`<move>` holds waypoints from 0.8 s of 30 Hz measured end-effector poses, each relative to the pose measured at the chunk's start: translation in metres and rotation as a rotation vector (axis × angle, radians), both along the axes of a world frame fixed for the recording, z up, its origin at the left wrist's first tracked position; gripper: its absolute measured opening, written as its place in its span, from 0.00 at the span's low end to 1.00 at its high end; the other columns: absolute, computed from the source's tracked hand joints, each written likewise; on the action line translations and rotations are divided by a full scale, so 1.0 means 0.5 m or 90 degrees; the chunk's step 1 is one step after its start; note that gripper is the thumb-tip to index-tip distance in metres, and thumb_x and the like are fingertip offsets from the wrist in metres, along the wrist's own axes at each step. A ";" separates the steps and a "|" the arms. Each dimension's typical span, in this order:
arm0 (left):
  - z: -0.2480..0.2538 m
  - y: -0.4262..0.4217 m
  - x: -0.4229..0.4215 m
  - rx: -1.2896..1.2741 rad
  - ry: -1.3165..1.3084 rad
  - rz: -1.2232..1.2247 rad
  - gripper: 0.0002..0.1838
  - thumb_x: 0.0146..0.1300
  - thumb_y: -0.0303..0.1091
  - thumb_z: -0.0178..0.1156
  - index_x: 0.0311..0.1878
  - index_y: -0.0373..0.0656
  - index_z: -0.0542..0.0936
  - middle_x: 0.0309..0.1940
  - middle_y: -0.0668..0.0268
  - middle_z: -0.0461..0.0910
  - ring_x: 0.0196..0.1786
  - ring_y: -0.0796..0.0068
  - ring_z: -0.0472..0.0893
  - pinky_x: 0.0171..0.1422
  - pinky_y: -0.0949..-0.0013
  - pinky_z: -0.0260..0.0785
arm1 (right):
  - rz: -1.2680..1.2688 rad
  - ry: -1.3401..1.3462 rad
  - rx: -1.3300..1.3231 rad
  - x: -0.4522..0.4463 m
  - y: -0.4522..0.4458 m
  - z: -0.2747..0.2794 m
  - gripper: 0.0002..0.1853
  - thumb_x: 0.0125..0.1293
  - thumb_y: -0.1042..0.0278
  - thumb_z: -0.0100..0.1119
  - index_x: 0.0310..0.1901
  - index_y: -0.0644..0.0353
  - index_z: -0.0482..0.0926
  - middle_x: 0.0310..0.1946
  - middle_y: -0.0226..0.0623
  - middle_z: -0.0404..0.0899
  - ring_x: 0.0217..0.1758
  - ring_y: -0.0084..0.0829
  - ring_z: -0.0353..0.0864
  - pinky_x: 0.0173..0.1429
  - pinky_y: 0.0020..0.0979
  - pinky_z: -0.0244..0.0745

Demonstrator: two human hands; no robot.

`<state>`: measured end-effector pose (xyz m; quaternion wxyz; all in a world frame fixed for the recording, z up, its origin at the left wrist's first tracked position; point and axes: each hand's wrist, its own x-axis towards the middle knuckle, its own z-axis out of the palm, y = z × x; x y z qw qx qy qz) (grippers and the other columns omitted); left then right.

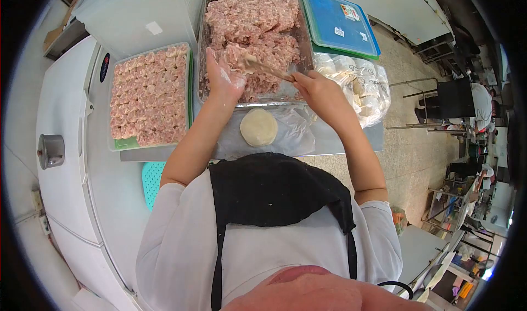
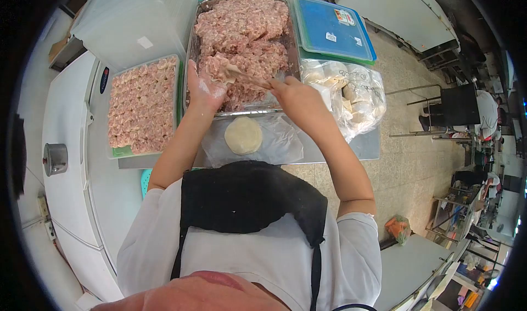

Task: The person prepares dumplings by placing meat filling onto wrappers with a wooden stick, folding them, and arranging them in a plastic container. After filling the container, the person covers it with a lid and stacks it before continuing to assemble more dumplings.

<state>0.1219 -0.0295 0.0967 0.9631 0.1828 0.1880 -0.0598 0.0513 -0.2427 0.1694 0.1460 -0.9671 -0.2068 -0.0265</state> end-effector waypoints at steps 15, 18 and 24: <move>0.038 0.013 -0.014 -0.031 -0.169 -0.047 0.20 0.64 0.45 0.60 0.46 0.34 0.78 0.50 0.56 0.78 0.49 0.62 0.79 0.60 0.53 0.72 | 0.176 -0.011 0.231 0.069 -0.071 0.000 0.12 0.69 0.65 0.53 0.46 0.63 0.79 0.37 0.51 0.80 0.42 0.52 0.81 0.46 0.44 0.76; 0.056 0.009 -0.042 0.384 -0.318 -0.170 0.19 0.60 0.33 0.66 0.54 0.38 0.78 0.52 0.57 0.79 0.53 0.64 0.80 0.64 0.57 0.70 | 0.096 0.157 0.343 0.076 -0.108 0.002 0.17 0.74 0.59 0.50 0.49 0.65 0.79 0.39 0.49 0.82 0.43 0.42 0.81 0.49 0.37 0.74; 0.098 -0.009 -0.043 0.968 -0.601 -0.111 0.29 0.49 0.27 0.73 0.56 0.40 0.77 0.51 0.62 0.81 0.52 0.71 0.80 0.62 0.67 0.70 | 0.136 0.335 0.306 0.065 -0.134 0.033 0.20 0.75 0.56 0.50 0.53 0.65 0.79 0.37 0.41 0.83 0.42 0.29 0.80 0.50 0.29 0.74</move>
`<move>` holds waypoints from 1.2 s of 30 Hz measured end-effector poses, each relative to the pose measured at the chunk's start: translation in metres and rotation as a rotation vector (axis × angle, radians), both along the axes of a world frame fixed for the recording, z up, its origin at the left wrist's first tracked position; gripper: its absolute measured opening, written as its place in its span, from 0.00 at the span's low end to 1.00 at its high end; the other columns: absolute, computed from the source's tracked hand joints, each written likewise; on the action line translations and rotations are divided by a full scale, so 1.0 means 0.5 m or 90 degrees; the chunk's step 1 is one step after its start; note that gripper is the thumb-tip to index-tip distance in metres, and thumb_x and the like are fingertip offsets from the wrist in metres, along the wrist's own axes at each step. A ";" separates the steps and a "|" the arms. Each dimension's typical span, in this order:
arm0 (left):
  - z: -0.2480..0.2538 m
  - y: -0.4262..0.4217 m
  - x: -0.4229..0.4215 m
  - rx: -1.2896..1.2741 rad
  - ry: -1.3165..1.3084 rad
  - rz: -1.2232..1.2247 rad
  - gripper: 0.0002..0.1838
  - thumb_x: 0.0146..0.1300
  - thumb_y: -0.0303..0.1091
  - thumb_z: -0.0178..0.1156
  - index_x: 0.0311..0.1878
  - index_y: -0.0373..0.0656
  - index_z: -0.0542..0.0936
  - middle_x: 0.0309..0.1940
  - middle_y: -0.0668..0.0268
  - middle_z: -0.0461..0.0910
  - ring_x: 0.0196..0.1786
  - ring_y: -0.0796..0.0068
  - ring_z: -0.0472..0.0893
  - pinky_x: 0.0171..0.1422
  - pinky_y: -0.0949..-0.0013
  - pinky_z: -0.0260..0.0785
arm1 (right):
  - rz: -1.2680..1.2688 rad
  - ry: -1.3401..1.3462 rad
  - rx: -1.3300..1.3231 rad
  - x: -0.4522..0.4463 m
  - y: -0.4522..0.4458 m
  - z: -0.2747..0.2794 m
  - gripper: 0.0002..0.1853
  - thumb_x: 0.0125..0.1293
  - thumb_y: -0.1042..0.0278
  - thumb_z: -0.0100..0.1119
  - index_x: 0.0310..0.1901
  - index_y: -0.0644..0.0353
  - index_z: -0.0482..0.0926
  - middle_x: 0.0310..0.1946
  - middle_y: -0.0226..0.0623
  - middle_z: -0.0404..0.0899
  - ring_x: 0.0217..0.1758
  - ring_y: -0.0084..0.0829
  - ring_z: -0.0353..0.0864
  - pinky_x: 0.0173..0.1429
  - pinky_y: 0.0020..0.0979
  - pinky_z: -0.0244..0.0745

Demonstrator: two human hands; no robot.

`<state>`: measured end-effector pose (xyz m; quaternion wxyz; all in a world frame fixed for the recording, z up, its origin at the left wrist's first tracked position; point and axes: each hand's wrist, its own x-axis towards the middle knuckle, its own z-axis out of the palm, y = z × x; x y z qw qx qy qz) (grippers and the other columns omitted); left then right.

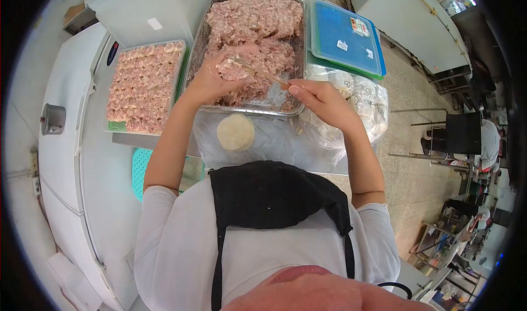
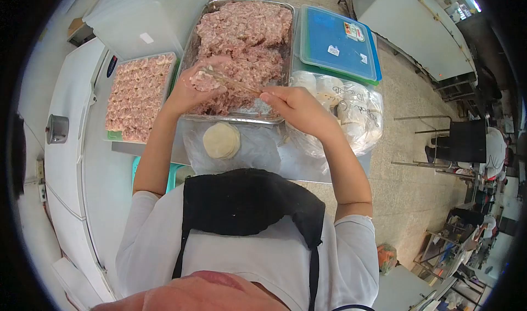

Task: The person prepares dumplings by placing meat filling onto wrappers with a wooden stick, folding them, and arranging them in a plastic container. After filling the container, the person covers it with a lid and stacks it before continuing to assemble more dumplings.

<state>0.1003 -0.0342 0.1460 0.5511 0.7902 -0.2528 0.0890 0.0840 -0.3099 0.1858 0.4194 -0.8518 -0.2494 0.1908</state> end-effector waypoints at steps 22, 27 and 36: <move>-0.028 -0.009 -0.046 0.032 0.468 0.183 0.31 0.56 0.40 0.71 0.61 0.43 0.72 0.43 0.67 0.81 0.42 0.77 0.79 0.44 0.73 0.73 | 0.020 -0.351 -0.260 0.103 -0.050 -0.165 0.12 0.68 0.61 0.55 0.48 0.56 0.79 0.36 0.43 0.80 0.41 0.47 0.81 0.43 0.45 0.76; -0.029 -0.011 -0.049 0.154 -0.094 0.161 0.28 0.54 0.40 0.72 0.57 0.44 0.75 0.40 0.66 0.81 0.41 0.76 0.79 0.49 0.70 0.72 | -0.005 -0.243 -0.045 0.063 -0.071 -0.078 0.15 0.70 0.59 0.55 0.48 0.61 0.80 0.37 0.47 0.82 0.43 0.48 0.81 0.46 0.41 0.76; -0.021 -0.013 -0.058 0.129 0.225 0.151 0.27 0.48 0.42 0.75 0.50 0.38 0.81 0.43 0.59 0.82 0.47 0.68 0.79 0.55 0.66 0.70 | 0.016 -0.478 -0.098 0.028 -0.044 -0.022 0.13 0.67 0.58 0.58 0.48 0.53 0.83 0.30 0.37 0.79 0.33 0.42 0.81 0.35 0.40 0.76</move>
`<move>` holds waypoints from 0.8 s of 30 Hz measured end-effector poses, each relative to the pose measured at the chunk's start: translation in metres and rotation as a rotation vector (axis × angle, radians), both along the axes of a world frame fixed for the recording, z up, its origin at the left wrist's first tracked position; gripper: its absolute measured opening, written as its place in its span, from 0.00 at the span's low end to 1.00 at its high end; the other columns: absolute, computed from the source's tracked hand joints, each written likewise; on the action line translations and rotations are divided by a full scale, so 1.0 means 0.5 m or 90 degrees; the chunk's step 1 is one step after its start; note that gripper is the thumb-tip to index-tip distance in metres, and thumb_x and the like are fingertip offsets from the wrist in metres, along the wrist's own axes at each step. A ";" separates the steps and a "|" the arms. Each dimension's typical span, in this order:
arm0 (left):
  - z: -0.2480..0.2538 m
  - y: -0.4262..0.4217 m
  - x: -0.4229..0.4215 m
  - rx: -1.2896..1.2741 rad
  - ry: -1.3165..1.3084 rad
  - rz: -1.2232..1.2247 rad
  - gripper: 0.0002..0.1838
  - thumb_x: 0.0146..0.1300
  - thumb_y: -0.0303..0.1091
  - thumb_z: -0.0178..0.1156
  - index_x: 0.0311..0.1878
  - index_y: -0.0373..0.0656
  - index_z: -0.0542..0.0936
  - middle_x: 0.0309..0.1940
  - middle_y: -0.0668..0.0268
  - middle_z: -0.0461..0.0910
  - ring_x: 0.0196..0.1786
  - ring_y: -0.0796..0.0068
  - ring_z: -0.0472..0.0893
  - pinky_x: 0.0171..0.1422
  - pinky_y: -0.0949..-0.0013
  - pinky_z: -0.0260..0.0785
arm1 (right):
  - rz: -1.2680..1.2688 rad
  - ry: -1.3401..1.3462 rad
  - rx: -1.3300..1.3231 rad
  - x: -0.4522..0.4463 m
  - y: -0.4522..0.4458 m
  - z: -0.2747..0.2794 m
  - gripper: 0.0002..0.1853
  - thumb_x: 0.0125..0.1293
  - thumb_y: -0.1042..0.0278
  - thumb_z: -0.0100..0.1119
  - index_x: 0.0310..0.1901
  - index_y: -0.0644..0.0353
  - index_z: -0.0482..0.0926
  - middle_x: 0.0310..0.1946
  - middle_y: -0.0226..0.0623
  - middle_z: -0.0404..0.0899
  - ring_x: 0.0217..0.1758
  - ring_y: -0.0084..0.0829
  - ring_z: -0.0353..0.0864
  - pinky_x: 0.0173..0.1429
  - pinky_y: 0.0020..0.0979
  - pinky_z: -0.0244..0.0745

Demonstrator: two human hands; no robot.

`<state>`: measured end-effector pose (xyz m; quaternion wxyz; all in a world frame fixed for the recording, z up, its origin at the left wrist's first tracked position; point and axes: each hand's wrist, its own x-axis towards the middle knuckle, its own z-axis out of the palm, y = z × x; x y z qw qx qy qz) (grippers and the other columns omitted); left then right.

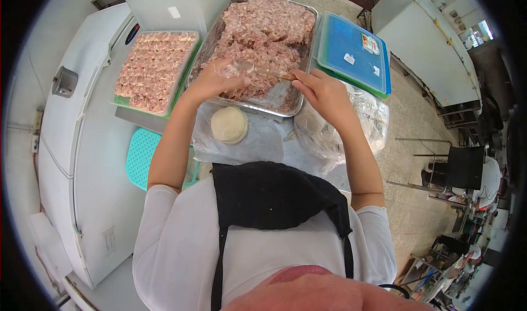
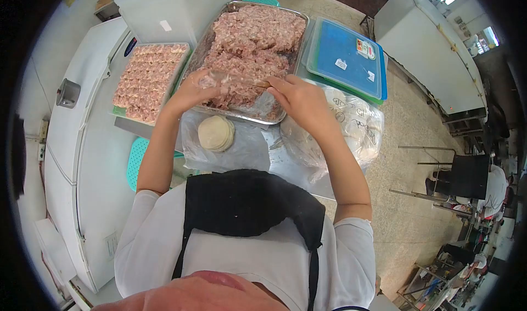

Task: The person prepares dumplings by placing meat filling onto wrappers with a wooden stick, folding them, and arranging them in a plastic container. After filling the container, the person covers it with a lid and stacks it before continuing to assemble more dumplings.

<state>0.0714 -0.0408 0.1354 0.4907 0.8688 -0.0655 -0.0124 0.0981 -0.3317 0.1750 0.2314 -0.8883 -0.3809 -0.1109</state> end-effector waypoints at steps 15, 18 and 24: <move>0.011 0.125 -0.040 -0.053 -0.119 -0.029 0.23 0.53 0.33 0.73 0.52 0.39 0.78 0.36 0.67 0.81 0.30 0.81 0.78 0.35 0.76 0.72 | 0.023 0.155 0.058 -0.098 0.134 0.014 0.17 0.71 0.61 0.55 0.53 0.65 0.79 0.40 0.48 0.82 0.41 0.45 0.81 0.49 0.35 0.74; 0.044 0.201 -0.086 -0.118 0.078 0.066 0.23 0.51 0.35 0.73 0.50 0.41 0.79 0.37 0.70 0.78 0.41 0.82 0.76 0.47 0.73 0.71 | 0.013 0.222 0.081 -0.107 0.173 0.006 0.17 0.71 0.62 0.55 0.53 0.67 0.78 0.43 0.47 0.83 0.42 0.42 0.82 0.49 0.35 0.74; -0.040 0.523 -0.174 0.068 0.012 0.199 0.30 0.51 0.38 0.70 0.58 0.38 0.76 0.45 0.60 0.80 0.46 0.73 0.79 0.50 0.68 0.73 | -0.076 0.313 0.239 -0.130 0.192 -0.086 0.16 0.73 0.64 0.54 0.54 0.67 0.79 0.32 0.28 0.79 0.32 0.18 0.75 0.37 0.21 0.69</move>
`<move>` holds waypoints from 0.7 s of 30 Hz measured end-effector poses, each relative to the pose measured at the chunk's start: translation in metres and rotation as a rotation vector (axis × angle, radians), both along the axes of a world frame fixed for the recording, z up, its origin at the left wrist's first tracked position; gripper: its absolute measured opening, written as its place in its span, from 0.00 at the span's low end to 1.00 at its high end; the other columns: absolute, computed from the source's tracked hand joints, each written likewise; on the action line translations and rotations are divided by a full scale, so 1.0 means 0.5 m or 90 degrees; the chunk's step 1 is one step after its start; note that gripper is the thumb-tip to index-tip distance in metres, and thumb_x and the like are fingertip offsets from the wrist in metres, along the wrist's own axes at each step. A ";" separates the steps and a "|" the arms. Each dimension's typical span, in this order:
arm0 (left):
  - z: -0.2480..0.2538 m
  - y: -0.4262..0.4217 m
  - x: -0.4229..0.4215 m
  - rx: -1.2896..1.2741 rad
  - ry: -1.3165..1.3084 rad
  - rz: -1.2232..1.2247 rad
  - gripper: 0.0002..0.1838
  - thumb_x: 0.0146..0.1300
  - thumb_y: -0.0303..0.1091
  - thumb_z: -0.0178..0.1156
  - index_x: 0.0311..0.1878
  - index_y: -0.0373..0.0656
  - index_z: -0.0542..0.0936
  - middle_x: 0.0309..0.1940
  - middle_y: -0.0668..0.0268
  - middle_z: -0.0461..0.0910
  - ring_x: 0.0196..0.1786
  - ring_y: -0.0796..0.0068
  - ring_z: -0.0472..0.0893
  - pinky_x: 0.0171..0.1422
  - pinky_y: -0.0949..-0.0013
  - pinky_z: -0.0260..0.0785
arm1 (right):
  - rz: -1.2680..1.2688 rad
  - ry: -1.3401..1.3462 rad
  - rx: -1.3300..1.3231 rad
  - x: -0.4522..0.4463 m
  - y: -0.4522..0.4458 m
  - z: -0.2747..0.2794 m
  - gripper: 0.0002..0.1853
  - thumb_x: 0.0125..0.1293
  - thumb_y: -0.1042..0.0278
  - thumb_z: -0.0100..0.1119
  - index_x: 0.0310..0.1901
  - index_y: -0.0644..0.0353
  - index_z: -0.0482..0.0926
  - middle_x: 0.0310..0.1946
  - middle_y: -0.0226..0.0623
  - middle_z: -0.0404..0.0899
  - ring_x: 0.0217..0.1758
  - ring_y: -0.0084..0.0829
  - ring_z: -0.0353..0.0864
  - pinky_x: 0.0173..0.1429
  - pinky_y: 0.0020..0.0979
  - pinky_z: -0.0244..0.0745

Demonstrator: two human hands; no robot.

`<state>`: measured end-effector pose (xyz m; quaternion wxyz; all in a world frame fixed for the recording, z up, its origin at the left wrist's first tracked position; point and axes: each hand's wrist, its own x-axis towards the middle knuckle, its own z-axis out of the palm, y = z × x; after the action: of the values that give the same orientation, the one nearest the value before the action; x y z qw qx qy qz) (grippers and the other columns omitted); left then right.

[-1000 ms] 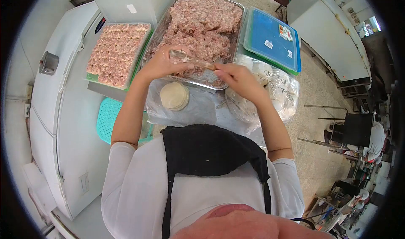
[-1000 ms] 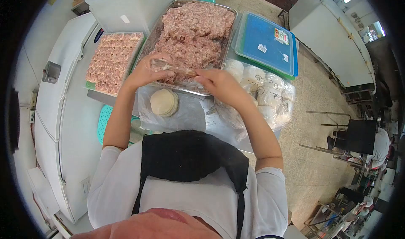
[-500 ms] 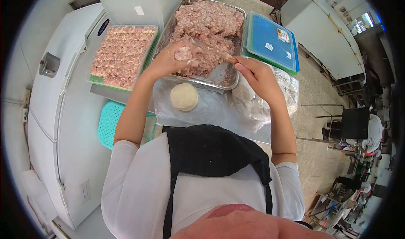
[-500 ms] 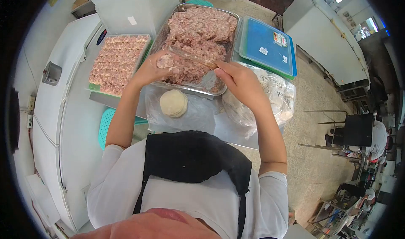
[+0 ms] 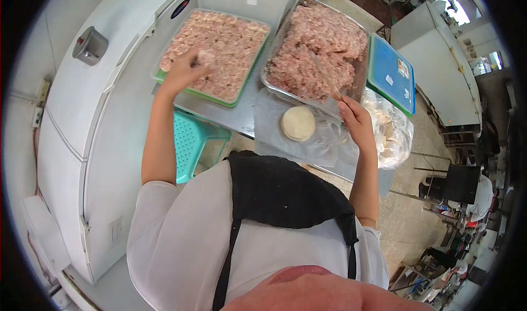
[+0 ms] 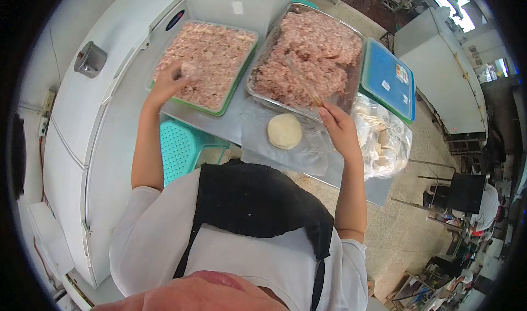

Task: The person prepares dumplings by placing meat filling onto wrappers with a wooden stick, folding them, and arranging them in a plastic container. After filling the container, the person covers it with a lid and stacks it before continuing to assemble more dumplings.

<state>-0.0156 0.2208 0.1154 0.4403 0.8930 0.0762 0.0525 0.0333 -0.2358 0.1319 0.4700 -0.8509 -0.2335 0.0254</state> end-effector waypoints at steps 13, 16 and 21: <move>-0.060 0.172 -0.038 0.305 0.111 0.025 0.45 0.52 0.38 0.66 0.74 0.47 0.58 0.53 0.42 0.77 0.55 0.47 0.78 0.59 0.53 0.71 | -0.139 0.251 0.165 -0.078 0.091 -0.039 0.15 0.72 0.64 0.55 0.55 0.62 0.80 0.20 0.17 0.65 0.19 0.10 0.59 0.22 0.16 0.51; -0.088 0.172 -0.011 0.363 0.179 -0.006 0.46 0.52 0.35 0.63 0.75 0.47 0.55 0.53 0.42 0.77 0.55 0.46 0.78 0.60 0.53 0.70 | -0.133 0.233 0.148 -0.080 0.099 -0.040 0.15 0.72 0.64 0.56 0.55 0.61 0.80 0.20 0.17 0.65 0.19 0.09 0.59 0.22 0.16 0.52; -0.112 0.186 -0.026 0.247 0.090 -0.053 0.43 0.55 0.30 0.56 0.76 0.48 0.54 0.54 0.42 0.77 0.56 0.45 0.78 0.61 0.53 0.70 | -0.141 0.235 0.130 -0.083 0.087 -0.039 0.15 0.72 0.63 0.56 0.55 0.60 0.81 0.21 0.18 0.67 0.19 0.09 0.60 0.22 0.16 0.53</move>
<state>-0.0287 0.3140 0.0594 0.2558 0.9648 0.0584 -0.0149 -0.0082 -0.1922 0.1123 0.5884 -0.8001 -0.0505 0.1052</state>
